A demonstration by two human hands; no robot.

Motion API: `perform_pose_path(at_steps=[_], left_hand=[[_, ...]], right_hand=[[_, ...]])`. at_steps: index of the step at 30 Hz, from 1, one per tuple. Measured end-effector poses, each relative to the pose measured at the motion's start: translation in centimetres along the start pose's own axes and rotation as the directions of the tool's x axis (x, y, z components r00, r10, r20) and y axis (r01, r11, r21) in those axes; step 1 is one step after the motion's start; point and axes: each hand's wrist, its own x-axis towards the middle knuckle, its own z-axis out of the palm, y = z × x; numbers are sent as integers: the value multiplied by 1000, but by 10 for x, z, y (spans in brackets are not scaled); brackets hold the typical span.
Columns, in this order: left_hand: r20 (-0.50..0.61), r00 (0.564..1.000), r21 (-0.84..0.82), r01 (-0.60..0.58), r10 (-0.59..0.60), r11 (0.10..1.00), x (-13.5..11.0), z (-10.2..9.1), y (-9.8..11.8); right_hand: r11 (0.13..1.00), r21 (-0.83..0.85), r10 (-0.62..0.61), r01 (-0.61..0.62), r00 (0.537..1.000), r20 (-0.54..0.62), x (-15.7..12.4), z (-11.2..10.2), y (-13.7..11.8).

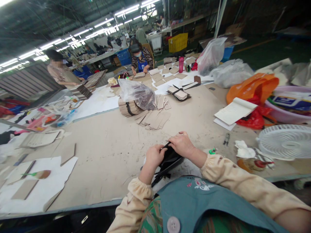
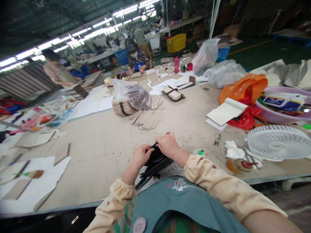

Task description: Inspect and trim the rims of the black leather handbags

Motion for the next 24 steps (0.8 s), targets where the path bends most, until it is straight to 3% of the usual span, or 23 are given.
perform_pose_path(at_steps=[5,24], left_hand=[[3,1000,-26,-9,9,1000,4,2,1],[27,998,3,52,-52,999,6,3,1]], right_hand=[[999,17,-44,44,999,-29,-3,1,3],[1000,-19,6,-7,999,-49,-3,-2,0]])
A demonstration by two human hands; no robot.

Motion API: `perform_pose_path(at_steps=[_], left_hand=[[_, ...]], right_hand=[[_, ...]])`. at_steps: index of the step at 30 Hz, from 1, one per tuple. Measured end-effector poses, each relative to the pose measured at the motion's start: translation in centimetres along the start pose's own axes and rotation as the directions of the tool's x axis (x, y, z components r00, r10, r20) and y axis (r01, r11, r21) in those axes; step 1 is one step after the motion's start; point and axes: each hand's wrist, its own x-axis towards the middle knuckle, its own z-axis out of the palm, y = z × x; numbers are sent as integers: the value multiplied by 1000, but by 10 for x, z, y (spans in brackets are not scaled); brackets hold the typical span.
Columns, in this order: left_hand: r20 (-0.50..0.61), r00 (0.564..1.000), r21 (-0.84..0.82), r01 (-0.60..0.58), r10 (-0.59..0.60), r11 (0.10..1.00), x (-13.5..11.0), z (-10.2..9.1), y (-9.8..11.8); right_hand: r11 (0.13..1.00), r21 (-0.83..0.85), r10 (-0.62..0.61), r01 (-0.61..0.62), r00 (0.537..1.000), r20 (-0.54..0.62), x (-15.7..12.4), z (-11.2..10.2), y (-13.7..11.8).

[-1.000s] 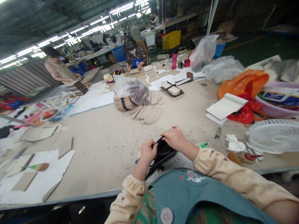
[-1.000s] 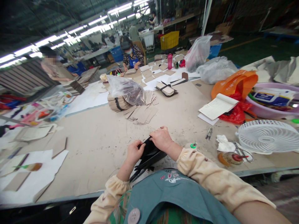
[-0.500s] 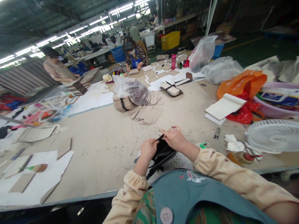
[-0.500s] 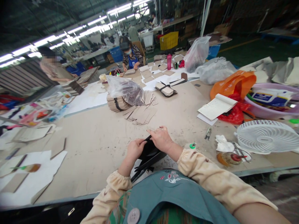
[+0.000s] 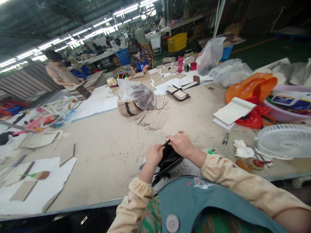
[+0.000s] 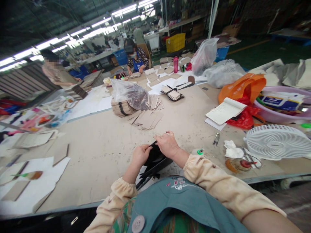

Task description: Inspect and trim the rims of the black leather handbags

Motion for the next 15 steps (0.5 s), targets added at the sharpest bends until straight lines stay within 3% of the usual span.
perform_pose_path(at_steps=[15], left_hand=[[30,996,109,-83,80,991,0,-5,5]], right_hand=[[1000,3,3,-3,1000,6,2,-2,-2]])
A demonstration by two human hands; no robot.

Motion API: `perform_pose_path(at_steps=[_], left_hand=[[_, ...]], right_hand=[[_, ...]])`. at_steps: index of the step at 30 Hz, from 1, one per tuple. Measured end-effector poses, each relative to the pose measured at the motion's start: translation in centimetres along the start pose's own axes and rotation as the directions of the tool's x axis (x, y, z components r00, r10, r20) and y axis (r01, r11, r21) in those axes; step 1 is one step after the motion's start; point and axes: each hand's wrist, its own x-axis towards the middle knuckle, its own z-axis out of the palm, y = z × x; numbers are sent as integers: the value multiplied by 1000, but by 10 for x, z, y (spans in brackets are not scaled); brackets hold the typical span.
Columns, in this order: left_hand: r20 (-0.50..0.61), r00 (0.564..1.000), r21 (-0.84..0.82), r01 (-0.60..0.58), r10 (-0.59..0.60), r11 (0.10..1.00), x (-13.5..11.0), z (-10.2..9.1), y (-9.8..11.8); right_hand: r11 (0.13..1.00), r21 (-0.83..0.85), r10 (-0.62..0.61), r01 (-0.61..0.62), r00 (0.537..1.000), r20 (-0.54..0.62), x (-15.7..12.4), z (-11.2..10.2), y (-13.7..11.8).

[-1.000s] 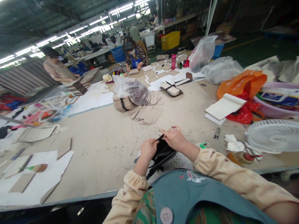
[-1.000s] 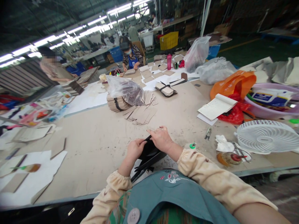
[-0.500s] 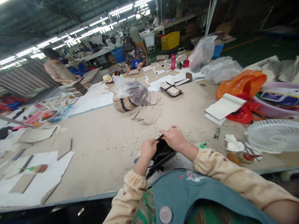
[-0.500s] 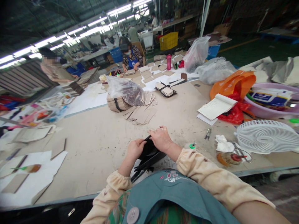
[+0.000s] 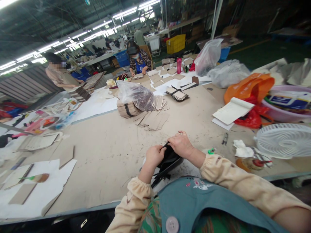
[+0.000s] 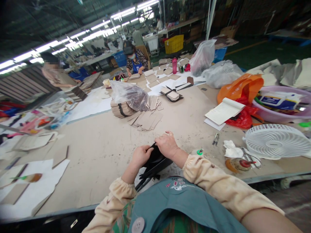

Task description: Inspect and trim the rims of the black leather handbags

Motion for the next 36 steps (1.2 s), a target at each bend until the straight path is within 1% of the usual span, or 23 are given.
perform_pose_path(at_steps=[2,4,7,9,13,17,19,21,23,26,30,33,36], left_hand=[[-2,1000,20,-22,22,1000,3,0,2],[11,1000,72,-18,18,997,6,0,4],[29,999,155,35,-40,987,9,1,9],[23,997,174,68,-73,982,9,2,11],[26,997,173,73,-79,982,6,3,12],[28,995,168,85,-91,982,5,3,9],[21,996,166,86,-91,982,6,3,8],[18,996,165,86,-91,983,7,4,7],[19,995,161,91,-96,983,8,5,6],[23,995,153,97,-101,983,8,6,6],[36,993,145,106,-112,984,8,5,7],[43,993,149,99,-107,984,7,4,7],[31,997,157,62,-68,986,5,6,7]], right_hand=[[1000,-2,1,-1,1000,-3,0,1,1],[1000,5,-4,4,1000,-10,-1,2,2],[998,26,-57,58,998,-22,-1,3,6],[993,27,-112,112,994,-9,-1,2,9],[978,30,-210,208,974,86,1,-8,13],[955,61,-297,290,936,191,-1,-20,11],[964,36,-263,262,940,217,-3,-22,11],[982,-13,-180,187,960,215,-5,-23,13],[991,-51,-113,126,974,196,-5,-22,15],[994,-80,-60,72,987,146,-4,-19,19],[993,-118,35,-22,994,101,-1,-17,17],[987,-147,74,-60,993,93,2,-15,14],[985,-155,87,-75,994,73,3,-14,13]])
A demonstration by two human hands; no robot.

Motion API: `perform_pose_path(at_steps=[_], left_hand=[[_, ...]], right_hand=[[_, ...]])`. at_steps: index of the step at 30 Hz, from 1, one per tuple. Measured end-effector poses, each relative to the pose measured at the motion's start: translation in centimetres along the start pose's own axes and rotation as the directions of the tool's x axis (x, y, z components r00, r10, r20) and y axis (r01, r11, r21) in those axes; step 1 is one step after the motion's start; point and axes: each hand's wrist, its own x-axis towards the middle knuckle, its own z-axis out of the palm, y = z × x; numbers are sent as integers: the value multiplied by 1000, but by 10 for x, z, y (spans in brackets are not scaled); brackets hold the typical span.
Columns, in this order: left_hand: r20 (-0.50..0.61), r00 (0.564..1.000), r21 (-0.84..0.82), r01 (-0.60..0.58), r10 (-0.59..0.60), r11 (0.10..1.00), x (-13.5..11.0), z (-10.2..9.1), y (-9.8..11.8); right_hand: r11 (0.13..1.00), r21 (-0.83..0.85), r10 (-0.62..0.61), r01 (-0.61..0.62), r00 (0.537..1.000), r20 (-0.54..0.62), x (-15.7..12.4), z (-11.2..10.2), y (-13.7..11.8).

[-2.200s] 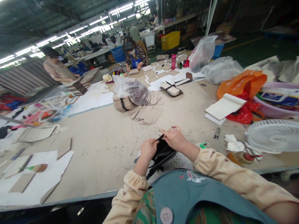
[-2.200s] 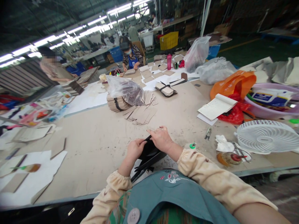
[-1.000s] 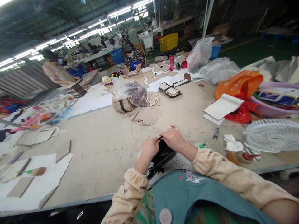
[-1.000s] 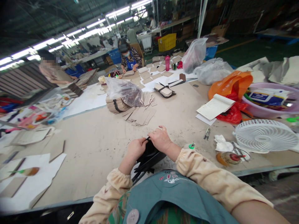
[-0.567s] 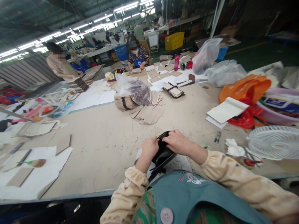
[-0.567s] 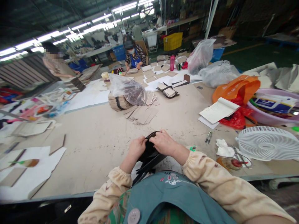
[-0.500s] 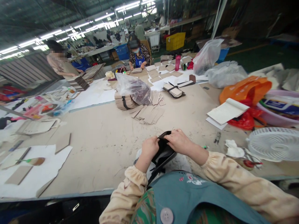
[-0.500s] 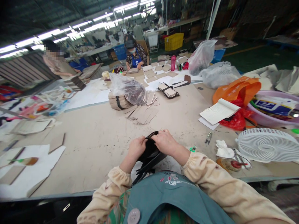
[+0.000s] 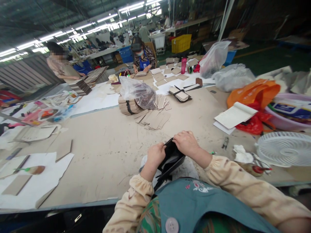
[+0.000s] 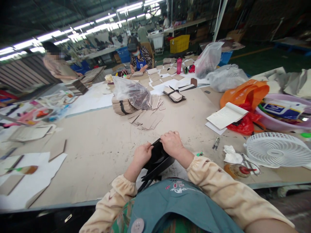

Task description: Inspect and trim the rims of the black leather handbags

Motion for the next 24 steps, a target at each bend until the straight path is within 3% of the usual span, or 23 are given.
perform_pose_path(at_steps=[24], left_hand=[[-1,999,14,-37,37,999,-2,-2,3]], right_hand=[[999,22,31,-31,999,-12,1,1,0]])
